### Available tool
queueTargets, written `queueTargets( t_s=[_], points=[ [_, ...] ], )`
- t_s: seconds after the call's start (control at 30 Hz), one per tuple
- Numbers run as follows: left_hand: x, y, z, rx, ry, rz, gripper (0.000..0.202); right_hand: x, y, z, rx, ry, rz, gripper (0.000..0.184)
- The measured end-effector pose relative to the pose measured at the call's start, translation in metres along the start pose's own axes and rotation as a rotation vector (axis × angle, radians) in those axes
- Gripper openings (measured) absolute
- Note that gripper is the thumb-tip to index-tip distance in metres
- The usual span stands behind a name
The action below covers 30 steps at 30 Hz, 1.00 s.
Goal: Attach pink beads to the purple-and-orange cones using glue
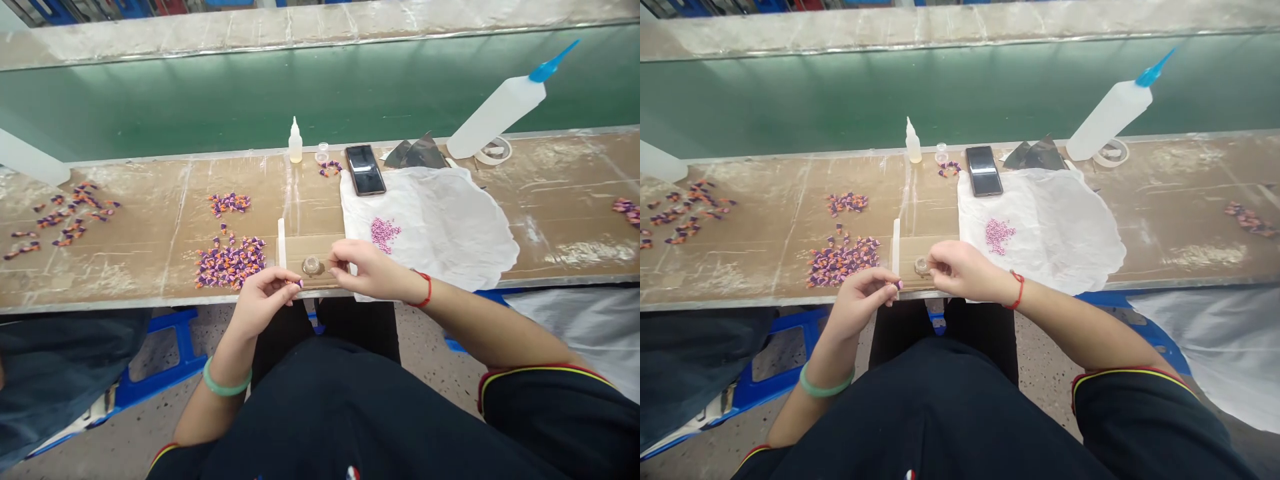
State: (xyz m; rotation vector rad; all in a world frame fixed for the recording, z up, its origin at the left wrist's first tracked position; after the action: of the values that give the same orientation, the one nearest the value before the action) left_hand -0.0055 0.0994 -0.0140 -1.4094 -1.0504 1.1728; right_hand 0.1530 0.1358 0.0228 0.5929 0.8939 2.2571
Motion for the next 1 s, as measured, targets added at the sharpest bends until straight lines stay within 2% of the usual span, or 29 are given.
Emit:
queueTargets(
  t_s=[0.2,0.3,0.43,0.77,0.9,1.0],
  points=[
    [-0.008,0.036,0.014,-0.047,-0.012,0.156,0.022,0.034,-0.025,-0.03,-0.478,0.248,0.021,0.016],
    [-0.008,0.042,0.018,-0.047,-0.022,0.179,0.021,0.039,-0.026,-0.039,-0.624,0.354,0.015,0.017],
    [-0.006,0.044,0.022,-0.042,-0.026,0.181,0.019,0.039,-0.023,-0.041,-0.71,0.402,0.014,0.019],
    [-0.004,0.045,0.023,-0.108,-0.043,0.176,0.02,0.04,-0.02,-0.042,-0.736,0.424,0.004,0.019],
    [-0.004,0.037,0.021,-0.156,-0.087,0.151,0.023,0.041,-0.013,-0.029,-0.632,0.303,0.013,0.017],
    [-0.005,0.027,0.018,-0.194,-0.12,0.108,0.03,0.038,-0.005,-0.015,-0.413,0.193,-0.018,0.014]
  ],
)
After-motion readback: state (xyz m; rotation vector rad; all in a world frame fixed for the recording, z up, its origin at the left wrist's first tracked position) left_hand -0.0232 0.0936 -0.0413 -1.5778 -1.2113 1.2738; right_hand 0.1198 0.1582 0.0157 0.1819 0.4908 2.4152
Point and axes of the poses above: each hand's wrist, its own x-axis towards the middle knuckle, its own z-axis out of the back of the hand, y = z × x, the point moved 8 cm from there along x, towards the middle knuckle, and after that the axes turned 1 degree about -x, right-handed, at the moved point
